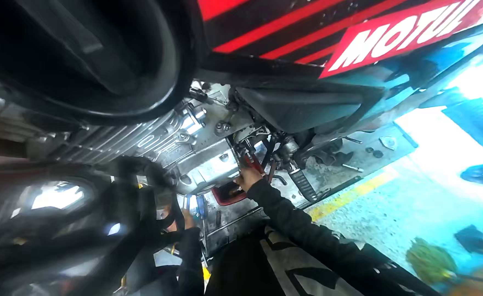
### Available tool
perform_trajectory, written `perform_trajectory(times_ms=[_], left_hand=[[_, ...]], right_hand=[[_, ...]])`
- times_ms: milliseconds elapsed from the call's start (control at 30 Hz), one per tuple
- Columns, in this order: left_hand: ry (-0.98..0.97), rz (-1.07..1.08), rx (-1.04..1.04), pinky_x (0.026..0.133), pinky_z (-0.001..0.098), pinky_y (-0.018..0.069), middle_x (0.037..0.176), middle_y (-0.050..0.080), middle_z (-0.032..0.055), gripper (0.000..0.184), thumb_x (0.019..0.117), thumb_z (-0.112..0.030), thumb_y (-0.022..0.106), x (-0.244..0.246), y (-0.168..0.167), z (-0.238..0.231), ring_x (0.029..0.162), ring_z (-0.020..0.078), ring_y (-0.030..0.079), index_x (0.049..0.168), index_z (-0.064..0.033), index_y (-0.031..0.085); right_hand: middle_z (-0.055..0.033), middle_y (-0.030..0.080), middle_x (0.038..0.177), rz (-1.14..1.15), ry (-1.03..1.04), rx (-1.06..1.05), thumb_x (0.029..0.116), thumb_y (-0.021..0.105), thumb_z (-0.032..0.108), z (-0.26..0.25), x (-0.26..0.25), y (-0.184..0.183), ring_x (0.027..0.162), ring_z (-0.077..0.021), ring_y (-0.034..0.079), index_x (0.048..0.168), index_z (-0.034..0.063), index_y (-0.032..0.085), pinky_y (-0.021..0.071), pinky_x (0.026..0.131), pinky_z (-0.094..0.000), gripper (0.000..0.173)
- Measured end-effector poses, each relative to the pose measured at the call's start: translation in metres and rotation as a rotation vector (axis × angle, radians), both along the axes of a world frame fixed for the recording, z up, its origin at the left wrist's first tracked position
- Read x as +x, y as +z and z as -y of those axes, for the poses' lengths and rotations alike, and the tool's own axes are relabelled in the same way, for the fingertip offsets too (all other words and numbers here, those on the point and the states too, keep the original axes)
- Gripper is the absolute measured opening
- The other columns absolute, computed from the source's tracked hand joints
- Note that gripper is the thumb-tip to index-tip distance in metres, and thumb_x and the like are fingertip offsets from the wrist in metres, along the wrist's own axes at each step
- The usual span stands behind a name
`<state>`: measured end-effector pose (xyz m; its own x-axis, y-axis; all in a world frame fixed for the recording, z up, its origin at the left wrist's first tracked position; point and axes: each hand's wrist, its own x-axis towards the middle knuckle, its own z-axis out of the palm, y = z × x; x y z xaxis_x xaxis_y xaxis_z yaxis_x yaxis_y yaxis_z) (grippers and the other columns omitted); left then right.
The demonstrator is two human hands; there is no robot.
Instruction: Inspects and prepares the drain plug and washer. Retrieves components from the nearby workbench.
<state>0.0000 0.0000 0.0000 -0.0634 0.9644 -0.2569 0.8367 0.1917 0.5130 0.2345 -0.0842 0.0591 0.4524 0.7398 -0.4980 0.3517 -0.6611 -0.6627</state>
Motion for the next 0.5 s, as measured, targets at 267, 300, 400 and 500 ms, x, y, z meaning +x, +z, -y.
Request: perform_trajectory(times_ms=[267, 300, 400, 500], left_hand=[[-0.715, -0.499, -0.519, 0.106, 0.0606, 0.0479, 0.145, 0.056, 0.022, 0.063, 0.0967, -0.036, 0.066, 0.03, -0.082, 0.036, 0.131, 0.0402, 0.057, 0.151, -0.0098, 0.047], [-0.708, -0.502, -0.512, 0.105, 0.0604, 0.0482, 0.145, 0.056, 0.0209, 0.062, 0.0963, -0.034, 0.066, 0.031, -0.079, 0.035, 0.132, 0.0397, 0.057, 0.151, -0.0111, 0.047], [-0.631, -0.371, -0.423, 0.108, 0.0568, 0.0472, 0.143, 0.06, 0.016, 0.051, 0.0986, -0.033, 0.062, 0.023, -0.05, 0.033, 0.132, 0.0346, 0.058, 0.146, -0.0157, 0.055], [-0.612, -0.008, -0.194, 0.103, 0.0538, 0.0512, 0.123, 0.07, 0.0185, 0.036, 0.0997, -0.021, 0.056, 0.0, -0.019, 0.043, 0.116, 0.0331, 0.067, 0.13, -0.0043, 0.065]], right_hand=[[-0.0219, 0.064, 0.134, 0.258, 0.408, -0.256, 0.1013, 0.059, 0.015, -0.01, -0.007, 0.003, 0.127, -0.0426, 0.058, 0.13, 0.0106, 0.068, 0.0457, 0.103, -0.0633, 0.031], [-0.0213, 0.065, 0.132, 0.229, 0.389, -0.226, 0.102, 0.06, 0.019, -0.01, -0.004, 0.001, 0.127, -0.0413, 0.059, 0.13, 0.0112, 0.068, 0.0457, 0.104, -0.0625, 0.031], [-0.0243, 0.071, 0.115, 0.054, 0.133, 0.084, 0.0948, 0.074, 0.021, 0.005, 0.001, 0.007, 0.113, -0.0401, 0.066, 0.119, 0.0004, 0.071, 0.0474, 0.103, -0.0593, 0.032], [-0.0186, 0.074, 0.111, -0.151, 0.062, 0.315, 0.0924, 0.074, 0.008, 0.025, -0.001, -0.014, 0.102, -0.0284, 0.072, 0.118, 0.0009, 0.072, 0.0548, 0.099, -0.0481, 0.027]])
